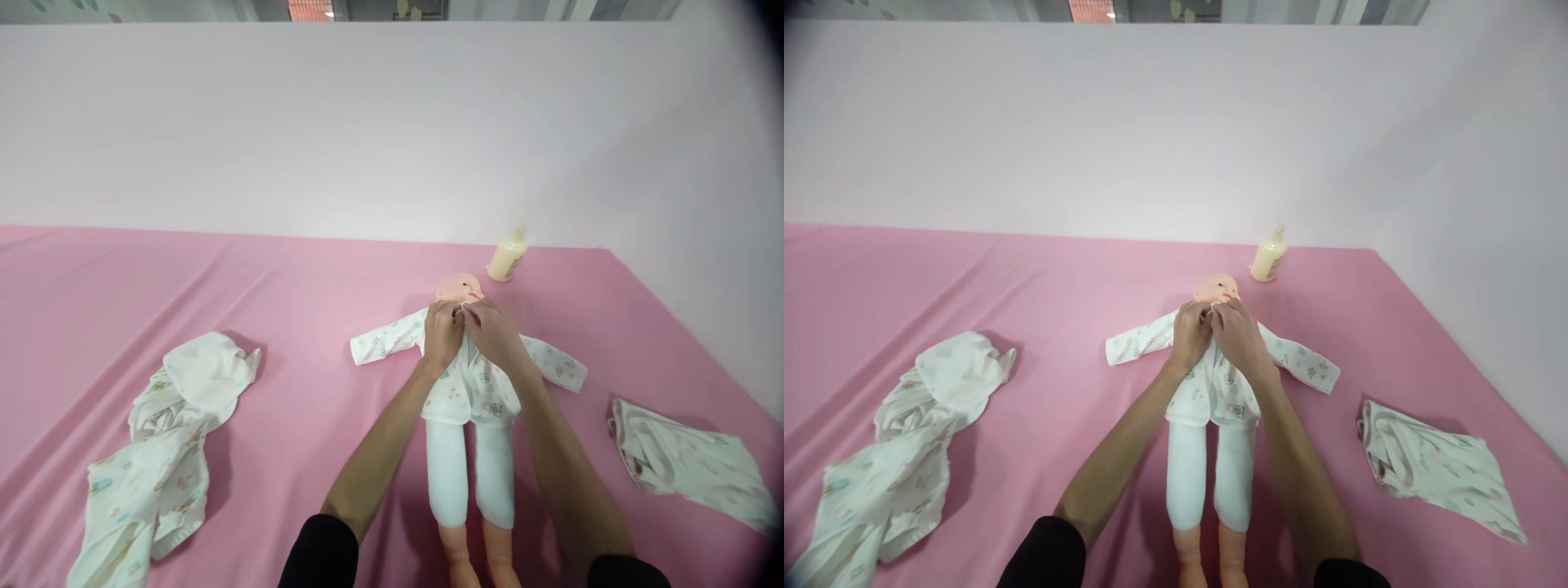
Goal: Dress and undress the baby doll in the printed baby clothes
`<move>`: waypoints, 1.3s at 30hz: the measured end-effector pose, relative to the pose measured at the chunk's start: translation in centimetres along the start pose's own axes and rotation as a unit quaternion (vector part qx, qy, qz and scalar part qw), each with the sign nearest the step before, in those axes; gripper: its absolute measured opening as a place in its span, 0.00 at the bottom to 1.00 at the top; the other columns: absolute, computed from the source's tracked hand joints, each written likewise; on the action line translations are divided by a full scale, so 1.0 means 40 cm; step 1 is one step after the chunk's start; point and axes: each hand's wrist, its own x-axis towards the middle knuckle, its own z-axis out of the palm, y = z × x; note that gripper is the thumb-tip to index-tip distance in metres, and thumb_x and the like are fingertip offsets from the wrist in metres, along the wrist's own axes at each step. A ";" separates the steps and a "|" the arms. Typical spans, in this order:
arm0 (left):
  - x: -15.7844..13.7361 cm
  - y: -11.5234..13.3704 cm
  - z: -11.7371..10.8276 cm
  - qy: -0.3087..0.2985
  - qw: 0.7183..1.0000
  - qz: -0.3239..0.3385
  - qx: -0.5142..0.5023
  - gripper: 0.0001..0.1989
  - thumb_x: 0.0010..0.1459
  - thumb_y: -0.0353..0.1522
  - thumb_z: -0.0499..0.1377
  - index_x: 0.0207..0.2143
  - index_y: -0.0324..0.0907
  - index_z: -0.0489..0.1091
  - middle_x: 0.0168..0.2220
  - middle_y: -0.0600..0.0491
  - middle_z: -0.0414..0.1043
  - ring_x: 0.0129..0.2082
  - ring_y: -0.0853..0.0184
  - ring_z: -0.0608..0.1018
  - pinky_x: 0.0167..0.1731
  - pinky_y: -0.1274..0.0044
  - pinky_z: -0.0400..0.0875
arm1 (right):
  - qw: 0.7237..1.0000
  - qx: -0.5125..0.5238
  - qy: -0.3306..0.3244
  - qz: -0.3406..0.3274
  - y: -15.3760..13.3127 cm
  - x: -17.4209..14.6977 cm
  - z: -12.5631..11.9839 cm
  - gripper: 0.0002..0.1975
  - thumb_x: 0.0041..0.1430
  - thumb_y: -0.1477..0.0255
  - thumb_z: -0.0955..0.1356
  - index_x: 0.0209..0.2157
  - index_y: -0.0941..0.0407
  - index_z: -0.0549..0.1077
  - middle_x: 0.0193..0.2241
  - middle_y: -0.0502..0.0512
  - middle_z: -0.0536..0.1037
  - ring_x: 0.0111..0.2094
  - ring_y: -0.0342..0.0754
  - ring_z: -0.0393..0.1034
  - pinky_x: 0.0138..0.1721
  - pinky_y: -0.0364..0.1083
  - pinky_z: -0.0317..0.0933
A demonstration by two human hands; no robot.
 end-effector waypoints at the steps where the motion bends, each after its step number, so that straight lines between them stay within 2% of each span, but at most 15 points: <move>1: 0.000 0.000 0.000 -0.001 1.000 -0.001 -0.002 0.09 0.64 0.27 0.55 0.30 0.42 0.69 0.37 0.49 0.74 0.40 0.63 0.71 0.41 0.73 0.65 | 1.000 -0.017 0.005 -0.007 -0.002 -0.003 0.001 0.12 0.67 0.75 0.59 0.34 0.56 0.72 0.36 0.58 0.73 0.37 0.51 0.67 0.38 0.47 0.58; 7: -0.001 0.000 -0.004 -0.003 1.000 0.005 -0.010 0.10 0.64 0.27 0.54 0.29 0.42 0.69 0.36 0.49 0.74 0.39 0.63 0.71 0.41 0.73 0.65 | 0.994 -0.096 0.016 -0.052 -0.015 -0.016 0.007 0.12 0.67 0.77 0.58 0.33 0.57 0.70 0.37 0.60 0.72 0.37 0.51 0.66 0.36 0.47 0.57; 16: 0.007 0.003 -0.005 -0.012 0.999 -0.027 -0.023 0.12 0.61 0.25 0.55 0.24 0.42 0.64 0.32 0.50 0.73 0.36 0.64 0.71 0.37 0.74 0.63 | 0.993 -0.104 0.041 -0.044 -0.022 -0.014 0.018 0.12 0.68 0.78 0.57 0.34 0.56 0.69 0.37 0.59 0.72 0.36 0.50 0.66 0.33 0.46 0.54; 20: 0.009 -0.003 -0.004 -0.018 0.999 -0.022 -0.017 0.11 0.61 0.25 0.55 0.25 0.42 0.65 0.32 0.50 0.73 0.36 0.64 0.71 0.36 0.74 0.63 | 0.992 -0.109 0.041 -0.040 -0.021 -0.020 0.021 0.13 0.68 0.78 0.56 0.35 0.56 0.69 0.36 0.58 0.73 0.35 0.50 0.66 0.32 0.46 0.53; 26: 0.005 -0.016 0.003 -0.010 1.000 0.013 -0.009 0.10 0.63 0.27 0.55 0.27 0.42 0.68 0.33 0.51 0.74 0.37 0.64 0.72 0.39 0.73 0.64 | 0.991 -0.106 0.050 -0.061 -0.015 -0.037 0.025 0.15 0.68 0.79 0.56 0.44 0.57 0.72 0.43 0.61 0.75 0.40 0.53 0.68 0.38 0.47 0.58; 30: 0.005 -0.017 0.003 -0.006 0.999 0.035 -0.006 0.09 0.64 0.27 0.55 0.30 0.42 0.70 0.34 0.51 0.75 0.38 0.63 0.72 0.41 0.73 0.65 | 0.991 -0.104 0.051 -0.060 -0.015 -0.039 0.029 0.15 0.67 0.80 0.56 0.43 0.58 0.72 0.43 0.62 0.74 0.40 0.53 0.68 0.37 0.47 0.59; 34: 0.006 -0.015 0.002 -0.008 1.000 0.021 -0.002 0.08 0.62 0.26 0.57 0.29 0.42 0.70 0.33 0.51 0.75 0.38 0.63 0.72 0.41 0.72 0.66 | 0.994 -0.093 0.043 -0.047 -0.017 -0.038 0.028 0.15 0.68 0.79 0.56 0.41 0.57 0.72 0.40 0.60 0.76 0.38 0.52 0.69 0.35 0.47 0.58; 39: 0.005 -0.015 -0.002 -0.006 1.000 0.028 -0.001 0.09 0.61 0.26 0.56 0.27 0.42 0.68 0.31 0.51 0.74 0.36 0.63 0.71 0.38 0.72 0.64 | 0.995 -0.063 0.054 -0.049 -0.011 -0.043 0.030 0.16 0.69 0.78 0.56 0.48 0.58 0.72 0.45 0.60 0.77 0.43 0.53 0.71 0.41 0.48 0.62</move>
